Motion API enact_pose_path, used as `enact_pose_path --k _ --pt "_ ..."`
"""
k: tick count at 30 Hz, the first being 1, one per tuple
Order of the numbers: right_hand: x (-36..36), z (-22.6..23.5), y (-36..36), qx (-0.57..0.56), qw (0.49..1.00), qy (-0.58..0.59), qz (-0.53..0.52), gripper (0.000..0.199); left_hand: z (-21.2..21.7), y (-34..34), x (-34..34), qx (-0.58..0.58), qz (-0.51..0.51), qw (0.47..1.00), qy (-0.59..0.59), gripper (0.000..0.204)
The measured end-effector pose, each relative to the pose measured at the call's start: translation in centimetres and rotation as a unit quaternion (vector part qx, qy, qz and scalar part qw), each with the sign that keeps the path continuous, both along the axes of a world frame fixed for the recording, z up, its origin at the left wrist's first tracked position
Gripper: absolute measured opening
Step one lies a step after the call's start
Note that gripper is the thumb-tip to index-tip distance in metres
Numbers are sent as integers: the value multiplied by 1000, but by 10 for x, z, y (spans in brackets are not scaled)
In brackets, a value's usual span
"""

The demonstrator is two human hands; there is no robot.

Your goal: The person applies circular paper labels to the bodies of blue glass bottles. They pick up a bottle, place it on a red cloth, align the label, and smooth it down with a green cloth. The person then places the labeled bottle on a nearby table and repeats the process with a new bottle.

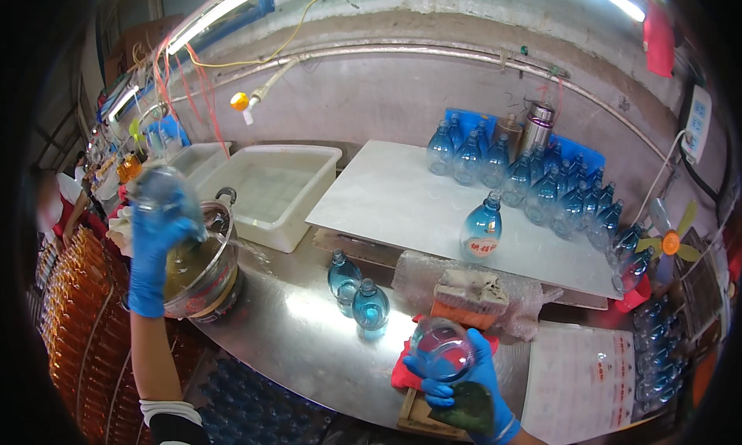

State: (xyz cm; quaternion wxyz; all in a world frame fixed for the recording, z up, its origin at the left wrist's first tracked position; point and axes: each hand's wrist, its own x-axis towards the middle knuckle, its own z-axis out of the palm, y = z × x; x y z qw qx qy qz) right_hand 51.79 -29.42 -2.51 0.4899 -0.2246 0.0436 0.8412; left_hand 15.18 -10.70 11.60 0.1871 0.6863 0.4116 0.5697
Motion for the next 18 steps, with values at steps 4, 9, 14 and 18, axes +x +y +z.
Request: enact_pose_path --k 4,9,14,18 --pt "-24 -5 13 139 931 -338 2 57 -32 -5 61 78 36 858 506 29" --pt "-57 -68 56 404 688 -602 -11 90 -138 24 106 149 -56 646 747 9" --pt "-87 -96 67 278 569 -771 74 84 -170 36 132 106 -141 554 814 17" --pt "-94 -95 71 223 584 -772 119 89 -159 29 143 57 -224 508 830 44"
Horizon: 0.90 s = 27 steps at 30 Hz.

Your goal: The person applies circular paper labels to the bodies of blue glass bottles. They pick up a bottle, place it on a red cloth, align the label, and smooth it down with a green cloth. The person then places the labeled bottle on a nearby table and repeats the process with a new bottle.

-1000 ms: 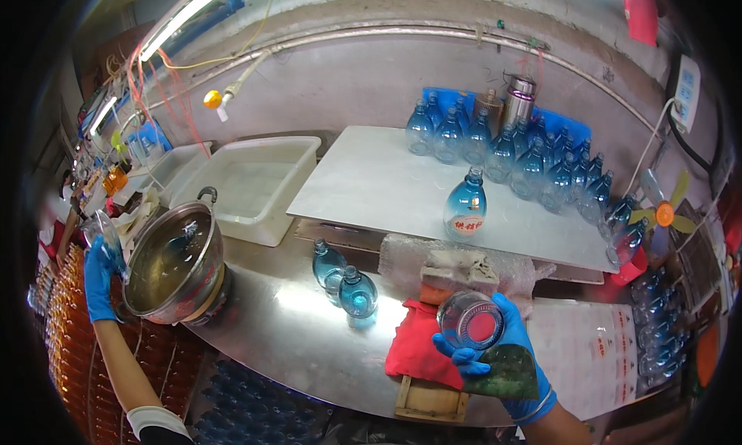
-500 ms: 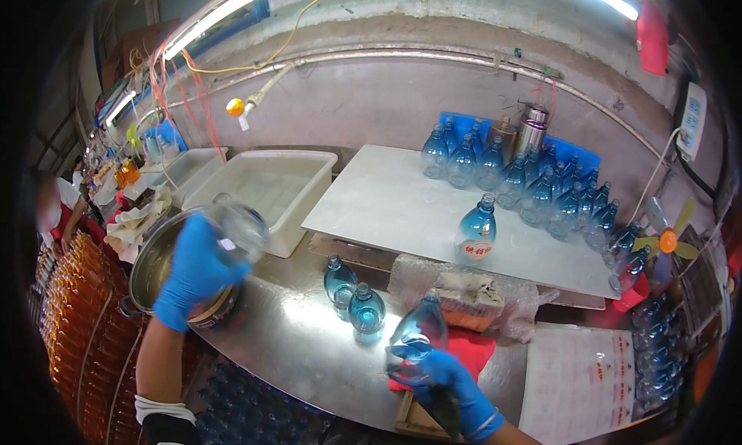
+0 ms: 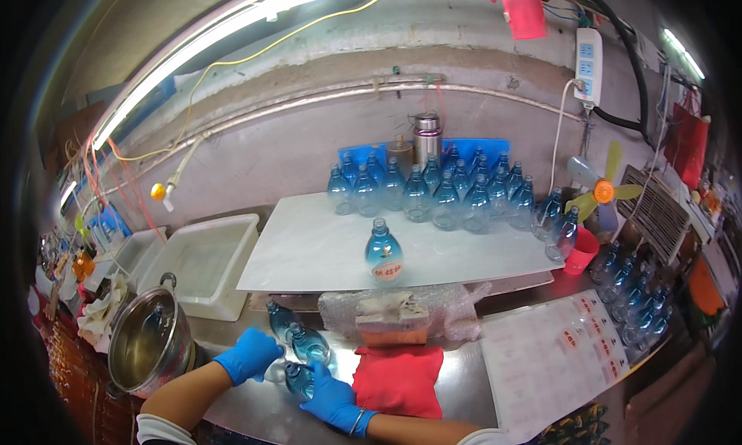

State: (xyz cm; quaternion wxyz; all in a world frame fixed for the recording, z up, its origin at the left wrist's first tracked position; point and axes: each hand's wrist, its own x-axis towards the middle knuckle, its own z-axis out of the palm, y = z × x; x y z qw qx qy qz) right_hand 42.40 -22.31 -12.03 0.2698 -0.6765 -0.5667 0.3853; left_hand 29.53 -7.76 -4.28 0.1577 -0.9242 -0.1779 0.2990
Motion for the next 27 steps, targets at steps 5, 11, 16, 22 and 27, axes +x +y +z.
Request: enact_pose_path --k 5,11,16,22,27 --pt "2 5 -7 16 1000 -20 -4 84 37 -9 2 -70 35 993 -87 42" --pt "112 61 -48 156 983 96 -32 37 94 24 -17 -117 175 946 -245 37" --pt "276 102 -18 240 926 -46 -288 26 116 109 92 -233 176 741 -605 17" --pt "362 70 54 199 934 -216 -203 25 68 274 237 -115 180 588 -780 19" --pt "374 75 70 444 827 -290 -186 20 43 330 309 -260 198 526 -785 23"
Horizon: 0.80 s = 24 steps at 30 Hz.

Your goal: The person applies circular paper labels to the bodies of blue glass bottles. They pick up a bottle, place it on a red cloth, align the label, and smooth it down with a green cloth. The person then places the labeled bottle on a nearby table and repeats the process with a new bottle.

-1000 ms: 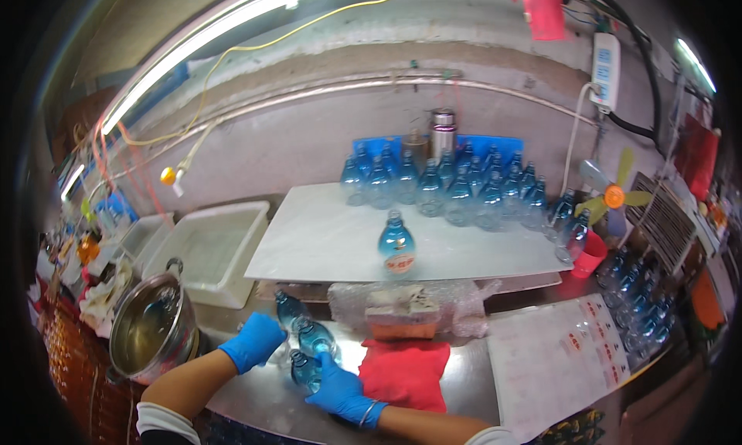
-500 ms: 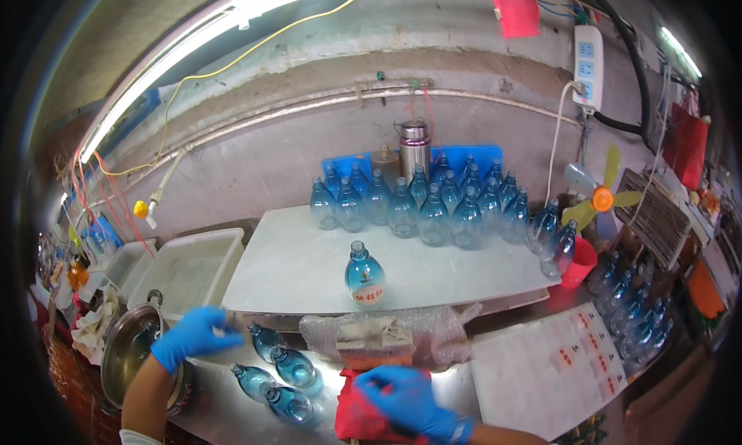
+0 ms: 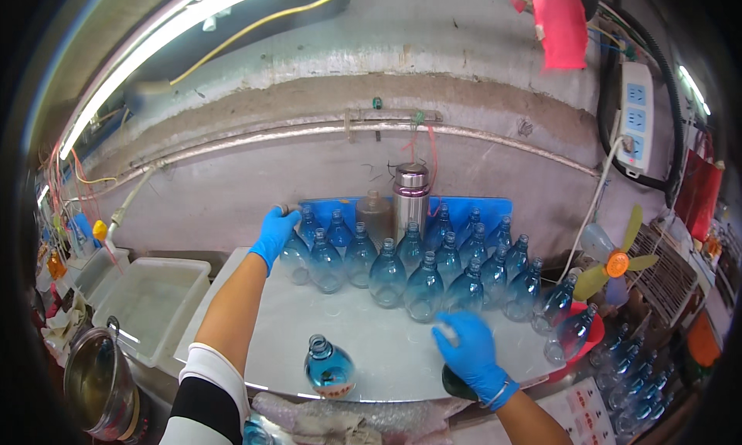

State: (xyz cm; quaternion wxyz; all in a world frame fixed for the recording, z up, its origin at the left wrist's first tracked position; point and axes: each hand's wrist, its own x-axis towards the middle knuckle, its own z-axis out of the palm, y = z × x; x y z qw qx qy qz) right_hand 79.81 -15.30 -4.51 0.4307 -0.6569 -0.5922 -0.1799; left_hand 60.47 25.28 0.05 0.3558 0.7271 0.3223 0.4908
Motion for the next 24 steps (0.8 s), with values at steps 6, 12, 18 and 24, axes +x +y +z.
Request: enact_pose_path --k 6,12,18,24 --pt "70 34 65 172 975 106 -89 23 -5 -2 25 -46 76 984 -153 32" --pt "133 27 75 48 967 249 23 27 47 -97 42 35 -150 988 -18 31" --pt "61 50 141 -107 986 124 42 14 40 -69 6 225 -11 924 308 26" --pt "79 39 111 -73 994 83 2 22 26 -90 0 185 59 971 136 18"
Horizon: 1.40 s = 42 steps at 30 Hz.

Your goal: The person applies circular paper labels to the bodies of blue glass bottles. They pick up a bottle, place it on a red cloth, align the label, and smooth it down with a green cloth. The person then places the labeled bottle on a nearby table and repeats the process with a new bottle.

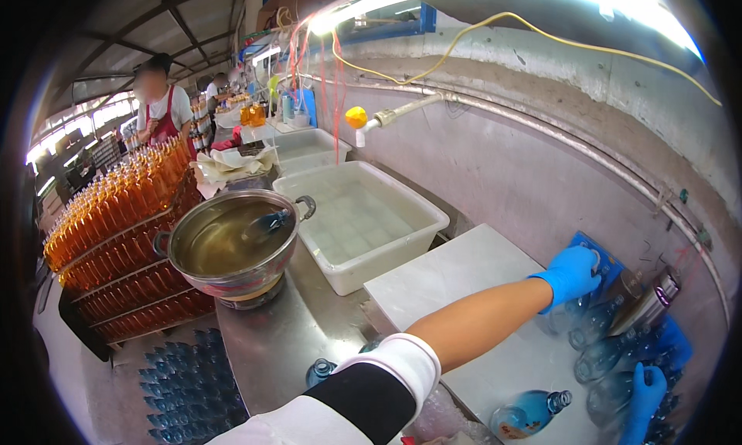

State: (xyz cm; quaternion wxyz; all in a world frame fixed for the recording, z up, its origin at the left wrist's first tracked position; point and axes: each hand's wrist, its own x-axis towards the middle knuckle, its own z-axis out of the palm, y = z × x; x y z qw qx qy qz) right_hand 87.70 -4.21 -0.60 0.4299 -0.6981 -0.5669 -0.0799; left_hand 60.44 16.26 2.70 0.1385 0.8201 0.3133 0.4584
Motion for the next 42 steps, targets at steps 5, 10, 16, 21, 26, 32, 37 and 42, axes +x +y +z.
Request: enact_pose_path --k 5,10,16,21,26,32,37,42 --pt "30 34 -21 136 985 102 13 22 81 -30 -71 -28 12 984 -178 21" --pt "7 109 -49 169 976 112 84 18 156 -91 -235 68 92 980 -164 27" --pt "-142 224 -109 270 939 -201 69 10 177 -176 -439 80 308 946 56 30" --pt "-367 228 -84 211 936 26 280 9 105 -176 -571 68 458 875 142 29" --pt "-557 195 -16 127 873 87 464 23 52 -179 -648 9 496 861 109 34" --pt "-691 140 29 54 793 125 593 29 15 -129 -657 -50 447 887 108 33" --pt "-748 100 52 -21 763 81 640 27 7 -124 -678 -54 480 868 118 37" --pt "-769 66 62 -73 732 134 664 30 -7 -113 -698 -95 394 913 49 36"
